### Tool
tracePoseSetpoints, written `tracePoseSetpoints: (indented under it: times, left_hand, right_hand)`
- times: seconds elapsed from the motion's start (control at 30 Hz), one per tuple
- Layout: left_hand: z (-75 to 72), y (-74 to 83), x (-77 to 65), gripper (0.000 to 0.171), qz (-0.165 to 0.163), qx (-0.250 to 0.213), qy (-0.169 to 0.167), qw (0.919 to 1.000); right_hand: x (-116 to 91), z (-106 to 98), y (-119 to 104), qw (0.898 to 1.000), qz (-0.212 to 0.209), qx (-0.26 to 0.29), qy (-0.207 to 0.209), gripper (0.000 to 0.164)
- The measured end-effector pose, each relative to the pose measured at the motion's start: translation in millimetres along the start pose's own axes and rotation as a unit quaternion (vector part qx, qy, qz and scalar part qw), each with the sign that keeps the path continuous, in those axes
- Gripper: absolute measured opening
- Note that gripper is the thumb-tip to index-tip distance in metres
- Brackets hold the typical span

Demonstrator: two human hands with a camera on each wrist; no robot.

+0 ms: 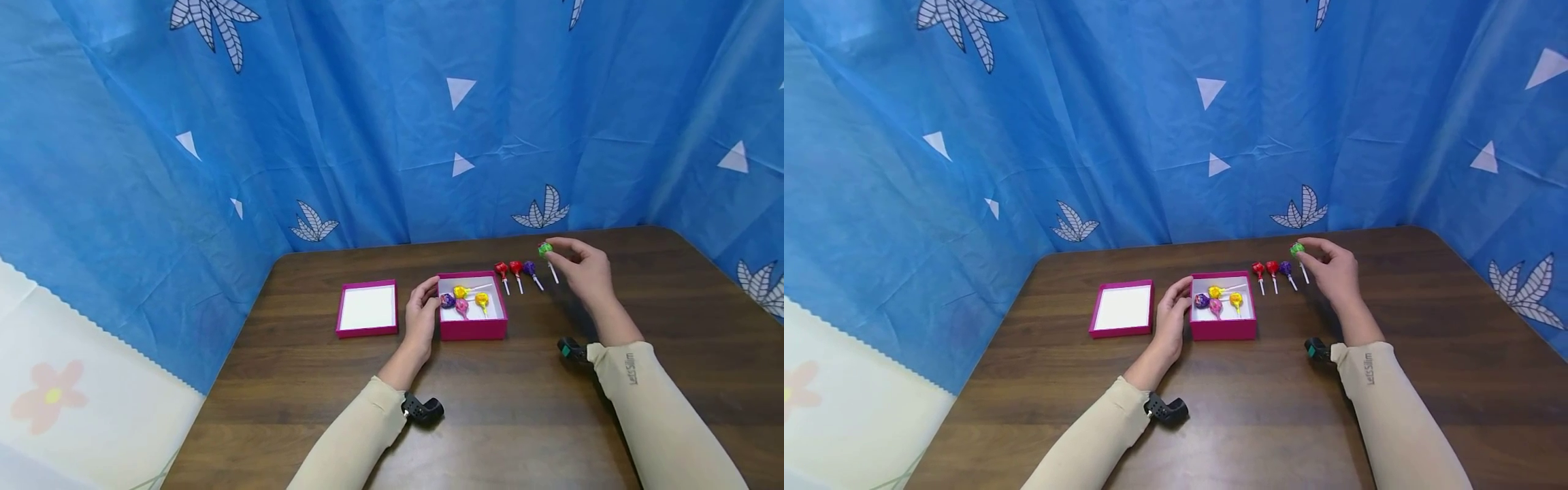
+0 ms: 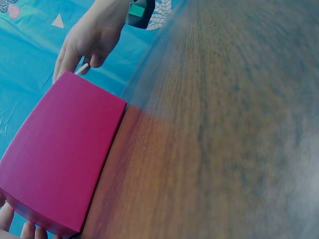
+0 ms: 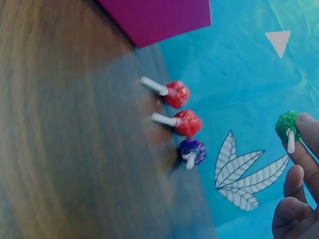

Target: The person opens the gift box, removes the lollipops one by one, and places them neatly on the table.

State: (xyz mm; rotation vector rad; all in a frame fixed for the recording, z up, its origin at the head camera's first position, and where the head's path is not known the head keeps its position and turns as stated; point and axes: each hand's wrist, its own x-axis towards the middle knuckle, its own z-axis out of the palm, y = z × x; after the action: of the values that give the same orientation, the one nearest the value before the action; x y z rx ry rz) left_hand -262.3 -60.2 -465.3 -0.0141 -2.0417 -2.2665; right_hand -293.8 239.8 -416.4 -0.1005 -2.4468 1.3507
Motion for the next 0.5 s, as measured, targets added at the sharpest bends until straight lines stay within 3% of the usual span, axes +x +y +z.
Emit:
tracePoseSetpoints:
  times: [0.5]
  left_hand:
    - [0.1, 0.2, 1.1, 0.043, 0.001, -0.005, 0.000, 1.0000]
  right_hand:
    - [6, 12, 29, 0.998, 0.049, 0.031, -0.022, 0.049]
